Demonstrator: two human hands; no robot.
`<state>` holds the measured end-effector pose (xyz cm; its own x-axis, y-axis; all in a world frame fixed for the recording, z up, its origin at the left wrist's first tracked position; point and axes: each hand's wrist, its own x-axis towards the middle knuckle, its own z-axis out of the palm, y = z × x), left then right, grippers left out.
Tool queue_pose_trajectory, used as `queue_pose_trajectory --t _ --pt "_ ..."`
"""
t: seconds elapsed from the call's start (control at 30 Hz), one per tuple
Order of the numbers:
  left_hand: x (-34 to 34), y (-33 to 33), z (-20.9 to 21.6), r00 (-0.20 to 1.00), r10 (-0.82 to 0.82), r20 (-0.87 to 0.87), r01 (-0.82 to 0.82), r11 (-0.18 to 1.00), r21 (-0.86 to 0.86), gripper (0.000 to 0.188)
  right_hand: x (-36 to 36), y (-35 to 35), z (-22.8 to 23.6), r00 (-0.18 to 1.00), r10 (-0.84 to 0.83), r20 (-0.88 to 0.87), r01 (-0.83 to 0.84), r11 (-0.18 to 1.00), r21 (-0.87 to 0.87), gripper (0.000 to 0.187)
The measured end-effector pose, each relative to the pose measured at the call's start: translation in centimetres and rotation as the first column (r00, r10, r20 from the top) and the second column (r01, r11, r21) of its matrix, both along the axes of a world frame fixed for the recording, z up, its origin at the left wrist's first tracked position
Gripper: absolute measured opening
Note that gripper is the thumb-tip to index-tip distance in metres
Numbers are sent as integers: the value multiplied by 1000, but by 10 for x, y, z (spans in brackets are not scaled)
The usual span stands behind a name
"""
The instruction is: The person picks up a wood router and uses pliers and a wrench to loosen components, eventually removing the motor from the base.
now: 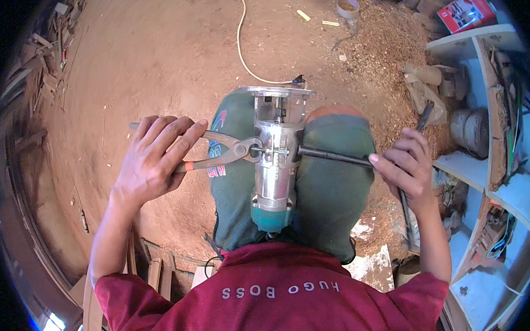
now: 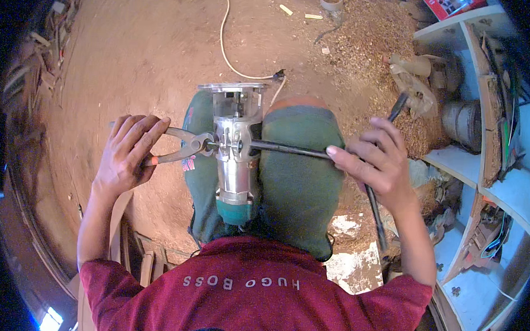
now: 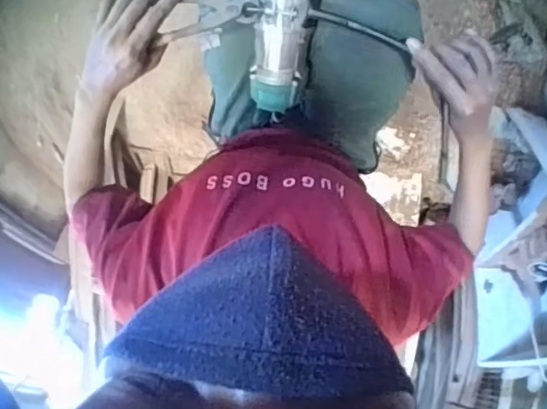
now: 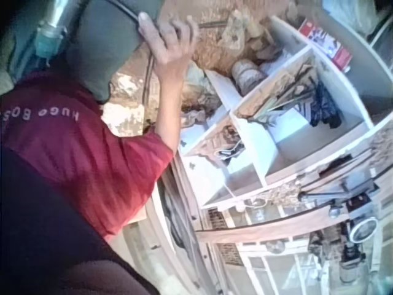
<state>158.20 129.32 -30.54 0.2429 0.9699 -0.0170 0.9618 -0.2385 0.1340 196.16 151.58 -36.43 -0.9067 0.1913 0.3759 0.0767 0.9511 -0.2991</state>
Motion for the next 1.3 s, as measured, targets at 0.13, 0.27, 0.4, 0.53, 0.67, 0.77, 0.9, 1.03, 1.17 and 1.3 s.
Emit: queue_pose_trajectory --t 0.13,0.27,0.4,0.53,0.67,0.77,0.9,1.03,1.17,1.3 --pt "-1 1 -2 1000 -5 -7 5 1000 3 50 6 -21 17 987 -40 155 142 671 -728 25" --pt "-2 -1 -2 1000 -11 -14 11 1000 4 50 2 -30 31 933 25 359 360 -31 -933 27" --pt "-2 0 -2 1000 -18 -9 18 1000 15 49 1 -31 19 947 -1 323 300 -368 -880 33" --pt "-1 1 -2 1000 -18 -4 18 1000 21 50 -4 -29 22 930 -5 367 310 -526 -792 33" --pt "-1 0 -1 1000 -18 -2 18 1000 15 51 -11 -24 22 917 5 399 298 -670 -679 37" --pt "-1 -1 -2 1000 -17 -8 17 1000 14 51 -16 -20 30 907 13 421 309 -700 -644 39" --pt "-3 -1 -5 1000 -21 -11 21 1000 21 51 -23 -21 41 871 -1 491 336 -729 -597 41" --pt "-3 -2 -4 1000 -21 -17 22 1000 13 50 -27 -25 60 864 -17 504 366 -666 -650 39" --pt "-2 -1 -7 1000 -24 2 24 1000 19 49 -22 -22 53 900 24 436 400 -443 -802 32" --pt "-3 -1 -8 1000 -24 9 24 999 31 49 -12 -16 38 922 86 377 368 99 -924 26"
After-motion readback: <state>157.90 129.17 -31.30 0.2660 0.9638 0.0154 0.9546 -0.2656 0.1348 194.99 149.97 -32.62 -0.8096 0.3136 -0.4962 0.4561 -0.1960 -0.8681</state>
